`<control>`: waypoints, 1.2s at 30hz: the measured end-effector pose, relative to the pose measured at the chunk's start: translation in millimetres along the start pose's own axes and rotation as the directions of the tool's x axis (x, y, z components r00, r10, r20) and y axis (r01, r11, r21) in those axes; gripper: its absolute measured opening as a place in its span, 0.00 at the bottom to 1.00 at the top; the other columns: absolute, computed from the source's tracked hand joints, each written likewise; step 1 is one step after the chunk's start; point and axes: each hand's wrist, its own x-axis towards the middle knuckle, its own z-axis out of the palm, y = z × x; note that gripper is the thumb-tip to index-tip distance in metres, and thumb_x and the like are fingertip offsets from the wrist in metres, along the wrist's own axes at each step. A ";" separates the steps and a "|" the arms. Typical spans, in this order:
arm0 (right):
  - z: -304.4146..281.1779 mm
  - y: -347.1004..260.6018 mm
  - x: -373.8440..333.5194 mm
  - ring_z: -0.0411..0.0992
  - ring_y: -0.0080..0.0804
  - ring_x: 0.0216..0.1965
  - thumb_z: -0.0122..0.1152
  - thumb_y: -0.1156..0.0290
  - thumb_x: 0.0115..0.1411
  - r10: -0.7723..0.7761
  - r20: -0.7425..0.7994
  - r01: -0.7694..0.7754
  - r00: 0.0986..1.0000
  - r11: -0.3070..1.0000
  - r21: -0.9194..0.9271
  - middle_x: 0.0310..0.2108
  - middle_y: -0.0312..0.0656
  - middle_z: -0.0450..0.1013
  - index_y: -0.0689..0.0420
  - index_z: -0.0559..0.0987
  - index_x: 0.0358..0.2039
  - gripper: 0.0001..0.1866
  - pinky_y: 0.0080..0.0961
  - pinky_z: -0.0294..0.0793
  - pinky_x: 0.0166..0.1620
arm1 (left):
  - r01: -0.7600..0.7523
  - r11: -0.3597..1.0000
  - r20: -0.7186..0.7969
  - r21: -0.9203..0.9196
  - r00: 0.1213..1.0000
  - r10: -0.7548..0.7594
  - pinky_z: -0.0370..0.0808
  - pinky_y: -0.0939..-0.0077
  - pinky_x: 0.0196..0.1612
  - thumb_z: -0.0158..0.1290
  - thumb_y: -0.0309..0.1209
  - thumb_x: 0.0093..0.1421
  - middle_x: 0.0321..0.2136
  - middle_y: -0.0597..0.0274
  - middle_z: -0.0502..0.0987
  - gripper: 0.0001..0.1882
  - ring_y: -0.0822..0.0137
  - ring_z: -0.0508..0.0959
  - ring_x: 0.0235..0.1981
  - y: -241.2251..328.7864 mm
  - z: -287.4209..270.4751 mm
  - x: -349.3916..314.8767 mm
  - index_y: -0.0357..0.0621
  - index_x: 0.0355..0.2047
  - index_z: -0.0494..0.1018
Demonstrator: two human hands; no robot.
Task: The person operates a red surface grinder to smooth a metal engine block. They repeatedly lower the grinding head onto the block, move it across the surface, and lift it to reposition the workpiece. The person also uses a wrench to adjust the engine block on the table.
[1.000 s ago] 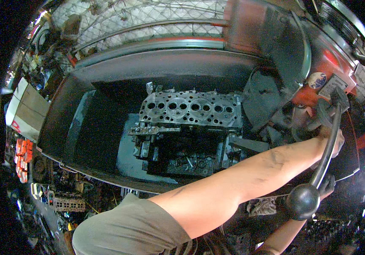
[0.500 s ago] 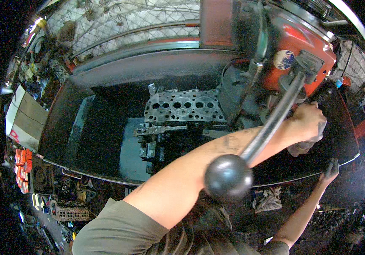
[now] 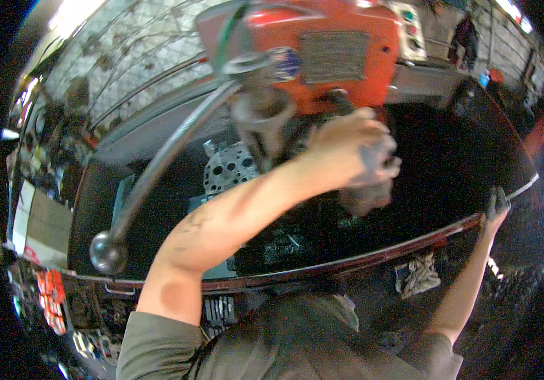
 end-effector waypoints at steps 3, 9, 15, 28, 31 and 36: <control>2.2 -7.0 -3.1 0.69 0.27 0.40 0.53 0.73 0.61 -0.035 -0.069 0.025 0.997 0.991 -0.131 0.36 0.42 0.74 0.74 0.73 0.42 0.15 0.21 0.66 0.47 | 0.018 0.996 0.071 0.090 0.997 -0.025 0.75 0.65 0.38 0.54 0.48 0.51 0.26 0.60 0.76 0.17 0.58 0.74 0.35 -6.9 -14.5 -21.0 0.47 0.20 0.75; 7.3 -38.7 -6.4 0.69 0.28 0.34 0.55 0.71 0.61 0.025 -0.116 -0.031 0.993 0.998 -0.056 0.30 0.43 0.73 0.70 0.76 0.36 0.12 0.24 0.67 0.41 | -0.039 0.970 0.152 0.241 0.988 0.002 0.73 0.66 0.43 0.56 0.42 0.47 0.26 0.60 0.73 0.13 0.58 0.72 0.35 -17.6 -60.0 -65.5 0.46 0.22 0.73; 9.6 -61.1 -10.0 0.67 0.27 0.34 0.55 0.69 0.61 0.110 -0.138 -0.114 0.984 0.993 -0.020 0.30 0.41 0.73 0.69 0.77 0.35 0.13 0.22 0.66 0.41 | 0.001 0.996 0.062 0.087 0.998 -0.006 0.72 0.66 0.32 0.61 0.33 0.46 0.17 0.60 0.66 0.19 0.57 0.71 0.29 -26.5 -100.4 -110.1 0.44 0.10 0.61; -8.3 -51.8 -22.8 0.69 0.28 0.40 0.54 0.72 0.62 0.167 -0.178 -0.149 0.970 0.983 0.110 0.38 0.43 0.73 0.72 0.75 0.41 0.14 0.22 0.66 0.46 | 0.810 0.507 -0.077 0.294 0.549 -0.832 0.66 0.58 0.56 0.58 0.43 0.54 0.54 0.33 0.65 0.40 0.42 0.67 0.56 -0.1 -184.9 -220.4 0.33 0.60 0.57; -9.2 -54.5 -21.4 0.69 0.29 0.41 0.54 0.72 0.61 0.154 -0.156 -0.149 0.976 0.988 0.046 0.39 0.44 0.72 0.72 0.75 0.42 0.14 0.22 0.66 0.48 | 0.855 0.143 0.038 -0.498 0.186 -0.982 0.69 0.64 0.51 0.53 0.42 0.60 0.49 0.53 0.72 0.28 0.60 0.73 0.47 -32.7 -212.5 -252.8 0.35 0.54 0.65; -4.4 -106.9 -7.5 0.67 0.24 0.33 0.58 0.68 0.60 0.065 -0.032 -0.069 0.997 0.983 -0.172 0.33 0.38 0.74 0.64 0.78 0.39 0.12 0.19 0.65 0.39 | 0.814 0.212 0.163 -0.540 0.348 -0.923 0.73 0.67 0.47 0.55 0.37 0.57 0.45 0.53 0.73 0.24 0.60 0.75 0.42 -97.2 -221.7 -286.4 0.39 0.51 0.67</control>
